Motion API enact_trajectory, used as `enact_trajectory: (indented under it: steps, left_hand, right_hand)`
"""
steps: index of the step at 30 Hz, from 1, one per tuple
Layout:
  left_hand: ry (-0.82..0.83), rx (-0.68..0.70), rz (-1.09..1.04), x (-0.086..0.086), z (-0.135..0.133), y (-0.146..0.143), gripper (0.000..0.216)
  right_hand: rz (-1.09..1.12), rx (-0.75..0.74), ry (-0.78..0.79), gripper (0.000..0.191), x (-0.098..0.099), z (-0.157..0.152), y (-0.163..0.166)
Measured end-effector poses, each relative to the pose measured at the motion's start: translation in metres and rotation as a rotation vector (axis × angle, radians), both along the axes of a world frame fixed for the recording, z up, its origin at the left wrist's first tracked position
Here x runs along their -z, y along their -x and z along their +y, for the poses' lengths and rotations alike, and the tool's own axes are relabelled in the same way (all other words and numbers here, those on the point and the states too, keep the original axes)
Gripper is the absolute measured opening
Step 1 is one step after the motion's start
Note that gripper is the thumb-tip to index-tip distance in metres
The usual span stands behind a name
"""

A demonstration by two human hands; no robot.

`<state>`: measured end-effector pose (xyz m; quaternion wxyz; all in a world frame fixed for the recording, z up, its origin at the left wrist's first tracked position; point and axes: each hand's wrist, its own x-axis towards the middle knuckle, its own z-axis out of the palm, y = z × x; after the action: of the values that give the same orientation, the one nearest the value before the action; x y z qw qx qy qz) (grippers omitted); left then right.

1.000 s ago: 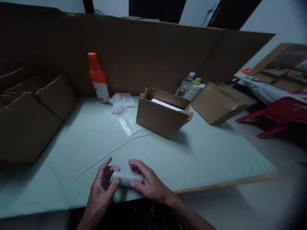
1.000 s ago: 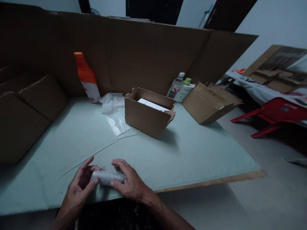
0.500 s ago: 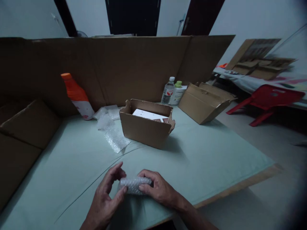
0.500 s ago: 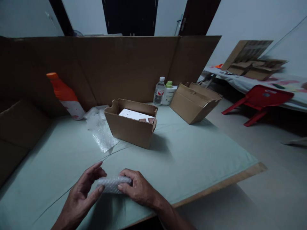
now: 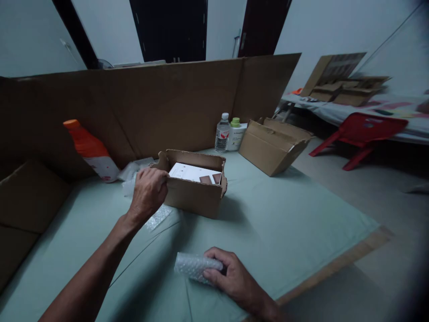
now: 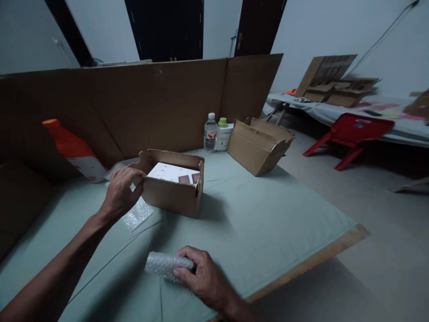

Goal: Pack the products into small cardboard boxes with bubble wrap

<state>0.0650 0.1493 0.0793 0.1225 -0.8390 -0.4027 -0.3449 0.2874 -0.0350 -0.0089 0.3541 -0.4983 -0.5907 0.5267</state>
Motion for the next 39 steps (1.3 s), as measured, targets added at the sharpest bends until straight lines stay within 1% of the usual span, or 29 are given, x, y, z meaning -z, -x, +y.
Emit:
enact_trajectory:
  steps: [2,5,9,11,12,14,16,19,21,23,26,30,32,34,36,39]
  left_hand:
    - [-0.002,0.037,-0.008,0.0,-0.007,0.003,0.016]
    - [-0.002,0.118,-0.02,-0.008,-0.035,0.008,0.015]
    - [0.015,0.13,-0.03,-0.017,-0.092,0.013,0.017]
    - [0.029,0.12,-0.023,-0.016,-0.125,0.016,0.017]
    - [0.038,0.11,-0.018,-0.014,-0.141,0.018,0.018]
    - [0.045,0.087,-0.023,-0.01,-0.169,0.024,0.021]
    - [0.008,0.054,-0.053,-0.006,-0.189,0.031,0.024]
    - [-0.094,-0.026,-0.104,-0.001,-0.202,0.039,0.027]
    - [-0.101,-0.064,-0.122,0.0,-0.203,0.042,0.028]
    - [-0.075,-0.053,-0.143,0.002,-0.202,0.042,0.032]
    - [-0.046,-0.023,-0.227,0.004,-0.203,0.039,0.033]
    - [-0.032,-0.017,-0.322,0.008,-0.206,0.034,0.03]
    - [-0.033,-0.015,-0.349,0.01,-0.207,0.033,0.031]
    - [-0.021,-0.014,-0.365,0.012,-0.208,0.034,0.033]
    - [0.006,-0.013,-0.369,0.014,-0.208,0.036,0.033]
    - [0.027,0.01,-0.39,0.015,-0.208,0.036,0.034]
  right_hand:
    - [-0.055,0.018,-0.093,0.012,-0.016,-0.004,-0.013]
    - [-0.107,0.02,-0.328,0.009,-0.053,-0.012,-0.037]
    - [-0.175,0.102,-0.648,0.01,-0.112,-0.023,-0.058]
    - [-0.244,0.161,-0.756,0.013,-0.138,-0.022,-0.058]
    - [-0.293,0.167,-0.801,0.014,-0.15,-0.018,-0.055]
    - [-0.418,0.106,-0.882,0.014,-0.167,-0.003,-0.043]
    - [-0.571,-0.055,-0.966,0.019,-0.177,0.019,-0.024]
    - [-0.853,-0.284,-1.12,0.024,-0.182,0.053,0.013]
    - [-1.046,-0.394,-1.205,0.025,-0.183,0.07,0.038]
    - [-1.19,-0.501,-1.241,0.025,-0.183,0.081,0.06]
    - [-1.299,-0.643,-1.264,0.024,-0.179,0.09,0.084]
    - [-1.288,-0.821,-1.282,0.021,-0.164,0.097,0.107]
    - [-1.26,-0.886,-1.236,0.018,-0.158,0.1,0.115]
    - [-1.199,-0.939,-1.154,0.016,-0.155,0.103,0.118]
    - [-1.099,-0.959,-1.085,0.008,-0.154,0.104,0.115]
    - [-0.993,-0.907,-1.027,0.018,-0.152,0.106,0.108]
